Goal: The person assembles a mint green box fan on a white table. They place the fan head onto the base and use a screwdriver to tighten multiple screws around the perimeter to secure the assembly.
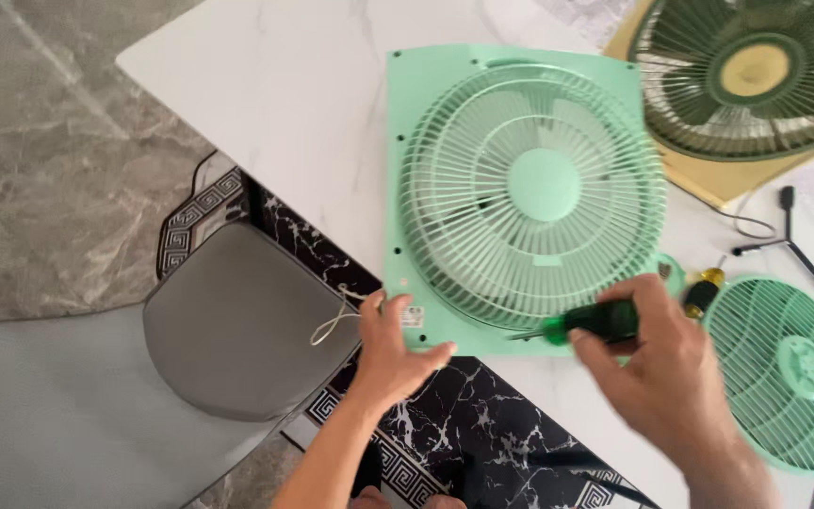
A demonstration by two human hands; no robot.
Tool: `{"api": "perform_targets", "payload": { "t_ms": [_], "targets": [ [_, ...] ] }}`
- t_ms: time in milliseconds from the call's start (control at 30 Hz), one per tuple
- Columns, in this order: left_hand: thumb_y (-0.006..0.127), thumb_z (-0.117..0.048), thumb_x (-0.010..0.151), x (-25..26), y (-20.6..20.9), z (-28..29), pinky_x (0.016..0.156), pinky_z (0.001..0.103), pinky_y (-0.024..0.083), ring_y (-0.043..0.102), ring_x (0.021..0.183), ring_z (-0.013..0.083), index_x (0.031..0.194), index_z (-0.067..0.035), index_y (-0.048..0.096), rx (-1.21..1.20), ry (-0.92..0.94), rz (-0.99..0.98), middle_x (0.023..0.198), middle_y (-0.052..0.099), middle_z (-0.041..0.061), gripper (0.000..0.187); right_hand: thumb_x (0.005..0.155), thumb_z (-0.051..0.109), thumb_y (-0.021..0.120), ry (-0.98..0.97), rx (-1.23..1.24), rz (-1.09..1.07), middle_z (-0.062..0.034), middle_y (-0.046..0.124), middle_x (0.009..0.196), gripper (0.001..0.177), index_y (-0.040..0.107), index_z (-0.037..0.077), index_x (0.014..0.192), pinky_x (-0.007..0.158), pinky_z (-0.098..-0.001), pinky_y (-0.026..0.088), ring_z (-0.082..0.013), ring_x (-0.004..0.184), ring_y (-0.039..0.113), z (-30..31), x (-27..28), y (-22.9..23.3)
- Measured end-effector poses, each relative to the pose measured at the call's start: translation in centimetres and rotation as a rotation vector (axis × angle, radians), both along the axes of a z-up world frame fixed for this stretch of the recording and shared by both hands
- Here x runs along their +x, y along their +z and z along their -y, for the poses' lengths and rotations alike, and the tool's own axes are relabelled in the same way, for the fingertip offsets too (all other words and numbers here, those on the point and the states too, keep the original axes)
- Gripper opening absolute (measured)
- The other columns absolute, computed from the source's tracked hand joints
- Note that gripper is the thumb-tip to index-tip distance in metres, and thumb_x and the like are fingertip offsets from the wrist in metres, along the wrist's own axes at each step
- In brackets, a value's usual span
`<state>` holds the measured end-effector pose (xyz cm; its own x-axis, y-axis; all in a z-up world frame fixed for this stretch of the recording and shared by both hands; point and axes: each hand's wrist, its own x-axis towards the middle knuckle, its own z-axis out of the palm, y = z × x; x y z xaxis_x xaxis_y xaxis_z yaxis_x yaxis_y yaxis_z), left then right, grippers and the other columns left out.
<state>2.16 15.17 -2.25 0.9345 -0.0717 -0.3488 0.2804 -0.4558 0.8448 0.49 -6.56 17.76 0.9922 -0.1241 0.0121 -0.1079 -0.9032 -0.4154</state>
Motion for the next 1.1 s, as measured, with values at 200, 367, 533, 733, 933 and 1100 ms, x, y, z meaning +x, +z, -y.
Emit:
{"api": "perform_targets", "payload": {
  "t_ms": [200,367,533,733,933,1100],
  "targets": [
    [0.088,-0.043,0.070,-0.3,0.9,-0.2,0.117,0.056,0.032,0.010,0.150,0.0421,0.151,-0.008,0.025,-0.135,0.004,-0.061,0.159,0.004,0.021,0.108,0.079,0.010,0.079,0.203,0.265,0.026,-0.0081,0.078,0.084,0.038,0.055,0.003,0.108,0.053,-0.0270,0.058,-0.0114,0.070,0.075,-5.5,2.0,-2.2],
    [0.088,-0.037,0.069,-1.3,0.3,-0.1,0.112,0.060,0.035,0.006,0.148,0.0453,0.152,-0.005,0.023,-0.248,0.021,0.062,0.159,0.005,0.027,0.110,0.078,0.011,0.079,0.205,0.222,0.001,-0.0060,0.076,0.081,0.037,0.056,0.003,0.107,0.048,-0.0263,0.054,-0.0086,0.067,0.073,-5.8,2.8,-3.5],
    [0.089,-0.037,0.069,-1.4,-0.2,-0.1,0.110,0.064,0.031,0.010,0.143,0.0484,0.152,-0.003,0.020,-0.232,-0.006,0.118,0.156,0.006,0.032,0.113,0.082,0.012,0.081,0.143,0.216,-0.112,-0.0057,0.073,0.088,0.038,0.060,0.006,0.112,0.036,-0.0248,0.047,-0.0055,0.059,0.064,-5.1,2.7,-4.1],
    [0.090,-0.037,0.067,-1.5,-0.1,-0.1,0.110,0.064,0.030,0.011,0.143,0.0486,0.151,-0.003,0.021,-0.223,0.007,0.140,0.157,0.007,0.031,0.114,0.079,0.016,0.082,0.154,0.217,-0.151,-0.0024,0.074,0.090,0.042,0.059,0.007,0.113,0.037,-0.0241,0.047,-0.0044,0.057,0.064,-5.7,2.6,-4.7],
    [0.091,-0.037,0.068,-1.5,-0.4,-0.2,0.110,0.063,0.032,0.011,0.143,0.0488,0.151,-0.003,0.019,-0.231,-0.007,0.143,0.156,0.007,0.030,0.115,0.077,0.020,0.084,0.253,0.132,-0.161,-0.0039,0.073,0.088,0.042,0.061,0.008,0.111,0.038,-0.0273,0.048,-0.0120,0.047,0.060,-6.9,2.2,-4.6],
    [0.092,-0.036,0.068,-1.6,-0.6,0.0,0.111,0.064,0.031,0.013,0.143,0.0497,0.152,-0.004,0.019,-0.198,0.000,0.217,0.156,0.008,0.031,0.116,0.075,0.019,0.085,0.303,0.089,-0.136,-0.0062,0.070,0.085,0.044,0.062,0.007,0.110,0.041,-0.0325,0.047,-0.0176,0.045,0.058,-7.3,1.9,-4.7]
  ]
}}
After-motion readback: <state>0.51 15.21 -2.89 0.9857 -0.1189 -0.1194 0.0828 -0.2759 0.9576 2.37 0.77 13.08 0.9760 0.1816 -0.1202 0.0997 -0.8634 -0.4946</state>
